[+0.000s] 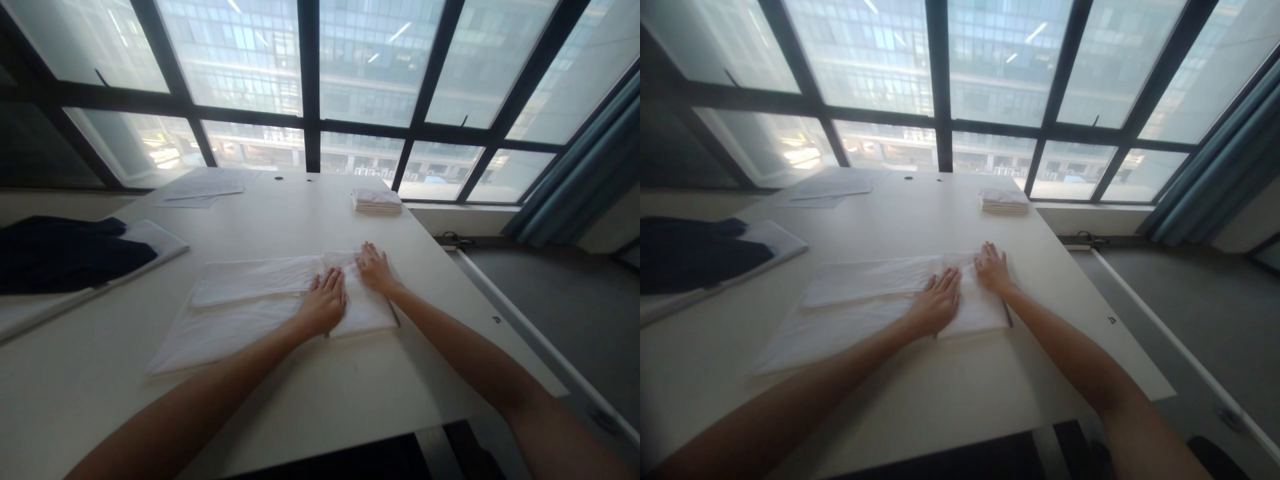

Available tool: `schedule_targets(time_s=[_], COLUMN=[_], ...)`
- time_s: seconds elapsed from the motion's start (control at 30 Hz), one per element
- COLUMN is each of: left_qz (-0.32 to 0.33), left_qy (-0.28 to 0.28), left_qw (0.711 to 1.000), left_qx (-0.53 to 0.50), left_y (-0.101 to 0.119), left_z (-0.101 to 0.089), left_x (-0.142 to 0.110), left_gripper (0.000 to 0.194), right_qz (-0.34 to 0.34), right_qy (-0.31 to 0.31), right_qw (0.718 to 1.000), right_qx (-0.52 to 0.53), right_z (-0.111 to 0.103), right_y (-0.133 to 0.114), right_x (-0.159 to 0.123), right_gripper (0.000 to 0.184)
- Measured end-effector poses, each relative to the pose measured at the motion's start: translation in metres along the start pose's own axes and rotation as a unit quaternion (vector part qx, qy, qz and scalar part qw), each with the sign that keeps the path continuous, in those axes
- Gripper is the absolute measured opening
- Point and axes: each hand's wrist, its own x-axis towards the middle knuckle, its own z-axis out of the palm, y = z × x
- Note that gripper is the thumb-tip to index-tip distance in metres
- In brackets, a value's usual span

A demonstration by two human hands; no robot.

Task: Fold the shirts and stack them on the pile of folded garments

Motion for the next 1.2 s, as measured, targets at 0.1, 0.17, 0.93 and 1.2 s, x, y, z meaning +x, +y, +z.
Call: schedule_targets(time_s=[0.1,0.17,0.93,1.2], left_qz=[0.003,0.002,-0.233,-0.148], left_qy=[0.004,0.000,0.166,0.122], left_qw=[1.000,1.000,0.869,0.927], left_qx=[-0.002,-0.003,-0.404,-0.321], left_y=[0.000,0.000,-0.054,-0.066], left_z=[0.001,0.001,0.015,0.011], left_x=[0.000,0.000,0.033,0.054], left_gripper=[0.054,0.054,0.047,0.047], right_qz=[-0.036,-0.017,-0.094,-0.123], right_qy=[-0.033,-0.042,-0.019,-0.023], right_qw=[0.999,0.999,0.995,0.992], right_qx=[0.014,0.007,0.035,0.035], right_z=[0.006,0.005,-0.011,-0.013], right_y=[-0.002,0.006,-0.014,-0.017], right_x=[0.007,0.012,-0.109,-0.110], right_gripper=[0.061,0.061,0.062,0.061])
